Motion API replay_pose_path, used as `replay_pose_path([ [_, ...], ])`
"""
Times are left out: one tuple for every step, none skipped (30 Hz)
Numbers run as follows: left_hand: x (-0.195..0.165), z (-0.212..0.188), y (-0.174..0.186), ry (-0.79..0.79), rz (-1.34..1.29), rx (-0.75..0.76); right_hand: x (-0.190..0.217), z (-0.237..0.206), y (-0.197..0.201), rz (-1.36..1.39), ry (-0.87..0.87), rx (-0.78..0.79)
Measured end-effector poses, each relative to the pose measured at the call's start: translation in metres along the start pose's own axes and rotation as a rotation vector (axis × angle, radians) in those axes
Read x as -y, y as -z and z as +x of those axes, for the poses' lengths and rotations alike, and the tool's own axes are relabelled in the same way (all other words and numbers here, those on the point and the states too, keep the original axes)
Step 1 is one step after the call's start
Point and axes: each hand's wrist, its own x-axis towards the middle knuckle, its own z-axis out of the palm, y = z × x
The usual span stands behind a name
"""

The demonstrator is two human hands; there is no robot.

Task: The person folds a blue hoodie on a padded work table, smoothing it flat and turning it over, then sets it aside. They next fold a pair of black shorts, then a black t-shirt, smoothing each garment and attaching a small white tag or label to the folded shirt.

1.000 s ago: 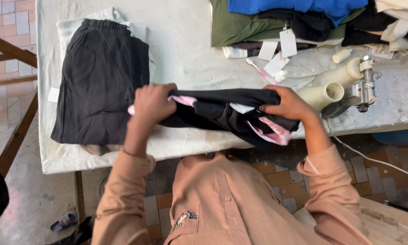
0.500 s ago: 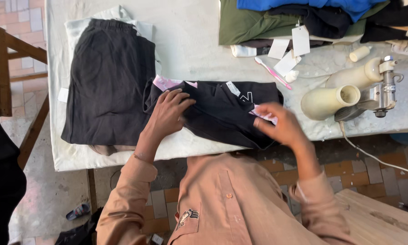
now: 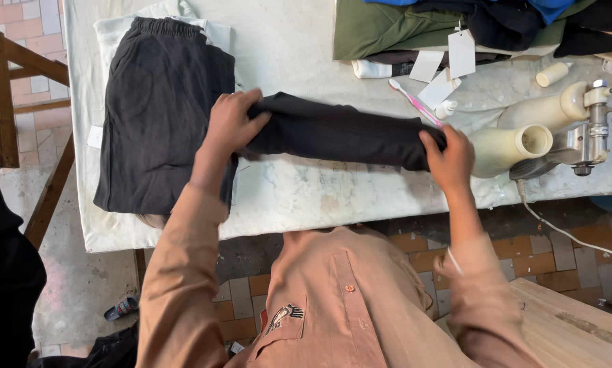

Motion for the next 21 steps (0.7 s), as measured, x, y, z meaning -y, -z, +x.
replay_pose_path([
  [0.0,0.008,-0.007,0.029,0.012,-0.045,0.005,0.015,-0.008,-0.033,-0.062,0.043],
  [-0.001,0.013,-0.013,0.044,0.043,-0.059,0.012,0.027,-0.015,-0.063,-0.096,0.047],
  [-0.002,0.017,-0.019,0.059,0.074,-0.074,0.018,0.037,-0.022,-0.093,-0.13,0.052],
  [-0.005,0.019,-0.023,0.071,0.102,-0.09,0.025,0.044,-0.023,-0.125,-0.164,0.054],
  [-0.006,0.02,-0.025,0.068,0.127,-0.111,0.03,0.049,-0.024,-0.143,-0.204,0.094],
  [-0.007,0.017,-0.028,0.071,0.151,-0.129,0.033,0.049,-0.025,-0.162,-0.244,0.141],
  [-0.006,0.013,-0.029,0.075,0.175,-0.145,0.034,0.047,-0.025,-0.181,-0.286,0.191],
  [-0.005,0.008,-0.03,0.067,0.18,-0.179,0.033,0.043,-0.025,-0.152,-0.19,0.128],
  [-0.004,0.002,-0.03,0.067,0.184,-0.206,0.032,0.035,-0.023,-0.123,-0.098,0.074],
  [-0.003,-0.006,-0.029,0.069,0.188,-0.23,0.031,0.025,-0.023,-0.092,-0.007,0.025],
  [-0.003,-0.013,-0.029,0.063,0.227,-0.255,0.029,0.014,-0.021,-0.076,0.101,-0.034],
  [-0.003,-0.021,-0.029,0.056,0.267,-0.286,0.027,0.004,-0.018,-0.058,0.215,-0.096],
  [-0.003,-0.029,-0.031,0.05,0.307,-0.315,0.024,-0.01,-0.014,0.005,0.256,-0.154],
  [-0.003,-0.037,-0.033,0.125,0.282,-0.29,0.02,-0.023,-0.011,0.066,0.294,-0.21],
  [-0.002,-0.044,-0.036,0.2,0.254,-0.26,0.016,-0.031,-0.01,0.128,0.182,-0.183],
  [-0.001,-0.05,-0.04,0.275,0.225,-0.222,0.012,-0.042,-0.009,0.187,0.063,-0.151],
  [0.0,-0.054,-0.043,0.311,0.201,-0.202,0.006,-0.051,-0.009,0.242,-0.062,-0.115],
  [0.003,-0.056,-0.047,0.346,0.177,-0.181,0.001,-0.057,-0.01,0.237,-0.055,-0.104],
  [0.007,-0.056,-0.05,0.379,0.155,-0.163,-0.005,-0.059,-0.013,0.235,-0.047,-0.097],
  [0.011,-0.054,-0.051,0.407,0.089,-0.112,-0.01,-0.06,-0.016,0.234,-0.036,-0.096],
  [0.015,-0.051,-0.052,0.432,0.024,-0.063,-0.014,-0.059,-0.02,0.239,-0.106,-0.086],
])
